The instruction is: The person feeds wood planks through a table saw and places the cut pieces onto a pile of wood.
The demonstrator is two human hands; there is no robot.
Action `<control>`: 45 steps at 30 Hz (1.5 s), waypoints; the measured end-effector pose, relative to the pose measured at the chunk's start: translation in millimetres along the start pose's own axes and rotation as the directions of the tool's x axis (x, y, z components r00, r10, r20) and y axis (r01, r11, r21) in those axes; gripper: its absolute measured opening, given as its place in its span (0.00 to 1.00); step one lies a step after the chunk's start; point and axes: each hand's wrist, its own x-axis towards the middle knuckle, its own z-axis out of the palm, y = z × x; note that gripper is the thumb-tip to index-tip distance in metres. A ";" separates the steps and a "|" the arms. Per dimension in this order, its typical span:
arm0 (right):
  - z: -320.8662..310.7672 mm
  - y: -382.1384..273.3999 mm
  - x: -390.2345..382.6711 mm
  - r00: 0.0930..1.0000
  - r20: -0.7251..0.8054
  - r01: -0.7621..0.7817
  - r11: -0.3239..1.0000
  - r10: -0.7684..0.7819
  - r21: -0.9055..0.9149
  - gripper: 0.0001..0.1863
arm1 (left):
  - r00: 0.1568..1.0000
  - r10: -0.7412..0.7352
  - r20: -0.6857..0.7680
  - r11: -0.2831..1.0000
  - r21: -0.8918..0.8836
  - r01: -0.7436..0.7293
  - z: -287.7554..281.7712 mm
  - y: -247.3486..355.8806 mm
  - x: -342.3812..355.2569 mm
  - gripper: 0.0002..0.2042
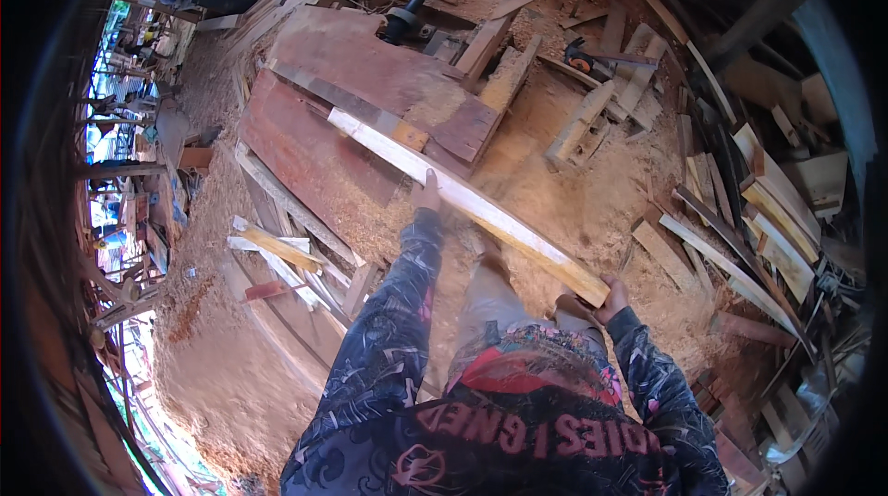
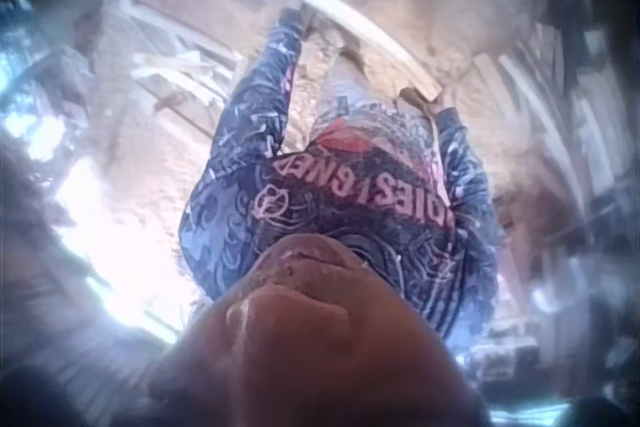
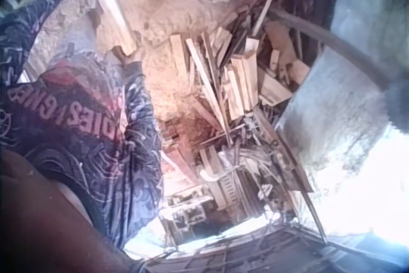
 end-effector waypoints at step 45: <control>314.5 56.5 181.7 0.981 0.126 -0.130 0.985 0.145 -0.116 0.26 | 0.970 -0.228 -0.084 0.808 0.540 0.236 -186.9 -175.5 -343.7 0.26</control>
